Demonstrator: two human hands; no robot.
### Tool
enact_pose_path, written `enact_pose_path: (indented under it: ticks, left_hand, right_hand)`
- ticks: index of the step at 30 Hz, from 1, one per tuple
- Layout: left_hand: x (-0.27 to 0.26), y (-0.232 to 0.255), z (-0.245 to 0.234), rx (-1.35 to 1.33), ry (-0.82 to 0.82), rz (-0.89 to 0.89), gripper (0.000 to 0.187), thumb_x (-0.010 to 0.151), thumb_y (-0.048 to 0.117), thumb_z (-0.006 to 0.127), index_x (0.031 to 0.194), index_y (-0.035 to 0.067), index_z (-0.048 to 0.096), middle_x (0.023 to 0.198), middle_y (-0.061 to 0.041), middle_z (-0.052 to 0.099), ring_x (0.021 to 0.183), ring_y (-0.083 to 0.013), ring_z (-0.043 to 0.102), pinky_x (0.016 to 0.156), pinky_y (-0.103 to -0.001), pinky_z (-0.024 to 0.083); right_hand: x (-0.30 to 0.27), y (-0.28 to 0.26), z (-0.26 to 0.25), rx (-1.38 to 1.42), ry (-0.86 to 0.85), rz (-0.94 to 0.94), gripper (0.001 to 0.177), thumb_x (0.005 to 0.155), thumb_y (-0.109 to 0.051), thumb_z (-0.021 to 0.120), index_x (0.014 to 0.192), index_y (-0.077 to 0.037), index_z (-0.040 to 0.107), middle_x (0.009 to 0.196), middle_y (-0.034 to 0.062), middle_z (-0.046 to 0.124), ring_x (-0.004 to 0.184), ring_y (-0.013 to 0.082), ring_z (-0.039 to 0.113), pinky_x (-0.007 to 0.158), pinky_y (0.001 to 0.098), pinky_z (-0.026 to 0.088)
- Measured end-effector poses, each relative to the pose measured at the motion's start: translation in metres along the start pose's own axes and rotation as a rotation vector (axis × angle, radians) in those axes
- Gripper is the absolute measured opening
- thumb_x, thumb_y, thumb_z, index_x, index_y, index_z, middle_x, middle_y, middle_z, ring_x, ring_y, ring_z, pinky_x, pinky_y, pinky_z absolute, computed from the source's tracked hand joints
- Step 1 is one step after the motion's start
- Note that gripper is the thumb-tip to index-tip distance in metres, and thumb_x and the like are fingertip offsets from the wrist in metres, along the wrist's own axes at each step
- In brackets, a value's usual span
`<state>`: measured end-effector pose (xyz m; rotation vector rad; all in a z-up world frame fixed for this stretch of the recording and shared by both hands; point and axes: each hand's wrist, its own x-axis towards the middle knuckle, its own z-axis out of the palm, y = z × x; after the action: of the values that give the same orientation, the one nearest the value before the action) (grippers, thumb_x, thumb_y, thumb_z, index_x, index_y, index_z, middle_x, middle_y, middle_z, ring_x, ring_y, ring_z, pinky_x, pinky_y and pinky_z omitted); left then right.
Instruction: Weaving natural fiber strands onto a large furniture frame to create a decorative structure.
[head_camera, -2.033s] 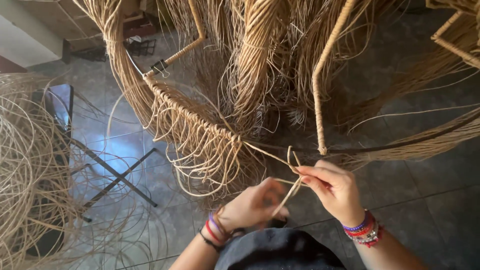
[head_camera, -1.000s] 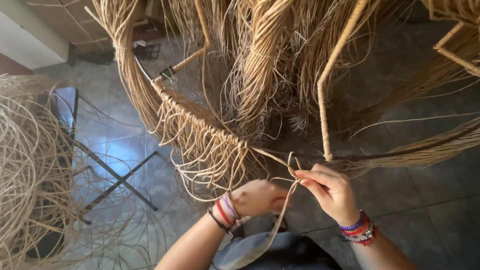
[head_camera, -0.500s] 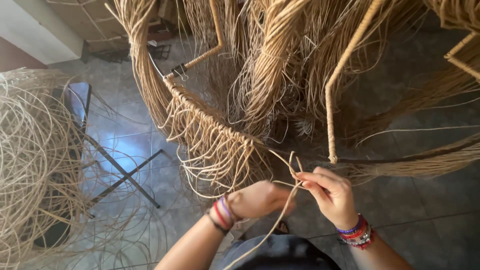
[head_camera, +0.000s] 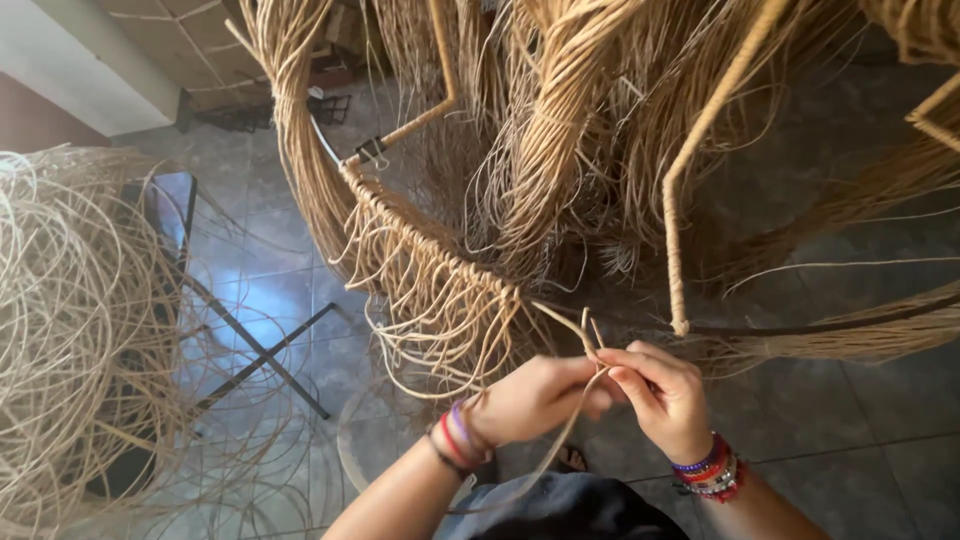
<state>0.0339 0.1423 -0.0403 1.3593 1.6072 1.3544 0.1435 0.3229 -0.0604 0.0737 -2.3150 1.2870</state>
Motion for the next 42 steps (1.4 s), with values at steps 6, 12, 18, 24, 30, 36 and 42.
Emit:
enact_pose_path:
  ticks: [6,12,18,24,30,36,42]
  left_hand:
    - [-0.039,-0.024,-0.008,0.383,-0.197,-0.195,0.032,0.109,0.029,0.046,0.082,0.017,0.058,0.068,-0.004,0.061,0.056,-0.0244,0.057,0.06,-0.04,0.046]
    - [-0.023,0.003,-0.013,0.323,-0.068,-0.032,0.026,0.108,0.028,0.049,0.109,0.009,0.067,0.094,-0.01,0.071,0.076,-0.0301,0.07,0.069,-0.043,0.054]
    - [-0.02,-0.045,0.025,0.639,-0.131,0.125,0.007,0.091,0.017,0.063,0.096,0.019,0.058,0.08,-0.002,0.063,0.063,-0.0285,0.062,0.056,-0.042,0.047]
    - [-0.037,-0.012,0.004,0.577,0.115,-0.214,0.043,0.097,0.051,0.057,0.118,0.013,0.061,0.105,-0.009,0.068,0.079,-0.0313,0.071,0.064,-0.046,0.055]
    - [-0.041,0.004,0.031,0.672,0.724,0.172,0.07,0.102,0.037,0.066,0.153,-0.001,0.037,0.142,-0.021,0.06,0.121,-0.0343,0.063,0.103,-0.045,0.048]
    - [-0.006,0.052,0.011,0.097,0.944,0.254,0.038,0.111,0.013,0.037,0.081,0.006,0.06,0.099,-0.011,0.066,0.094,-0.0253,0.063,0.089,-0.038,0.049]
    - [0.047,0.054,0.017,-0.881,0.97,0.225,0.041,0.105,0.023,0.043,0.066,0.013,0.033,0.076,-0.007,0.046,0.067,-0.0148,0.035,0.061,-0.029,0.027]
  right_hand:
    - [0.008,-0.011,0.003,-0.047,0.02,-0.054,0.026,0.1,-0.023,0.058,0.111,-0.008,0.077,0.079,-0.0014,0.072,0.059,0.0077,0.058,0.057,0.0228,0.047]
    - [0.003,-0.002,0.021,0.108,0.069,-0.051,0.02,0.099,-0.013,0.061,0.108,0.0,0.074,0.094,0.0083,0.078,0.065,0.0117,0.067,0.059,0.0226,0.054]
    - [0.007,-0.007,0.016,0.099,0.09,-0.042,0.02,0.099,-0.013,0.06,0.106,0.0,0.074,0.097,0.0102,0.079,0.08,0.0166,0.077,0.07,0.0229,0.061]
    - [0.005,-0.007,0.022,0.154,0.088,-0.015,0.02,0.099,-0.013,0.061,0.106,0.001,0.072,0.1,0.0145,0.079,0.088,0.0204,0.079,0.076,0.0246,0.064]
    - [-0.009,-0.016,0.035,0.207,0.207,0.166,0.015,0.095,-0.011,0.068,0.102,-0.002,0.077,0.102,0.0088,0.08,0.091,0.0161,0.075,0.083,0.027,0.06]
    - [-0.011,-0.028,0.051,0.723,0.104,0.218,0.03,0.105,-0.021,0.051,0.124,0.001,0.047,0.071,0.0,0.051,0.056,0.0071,0.041,0.049,0.0215,0.03]
    - [-0.002,-0.025,0.047,0.516,0.126,0.22,0.005,0.103,-0.01,0.043,0.106,-0.006,0.044,0.061,-0.0005,0.039,0.051,0.0086,0.037,0.049,0.0243,0.032]
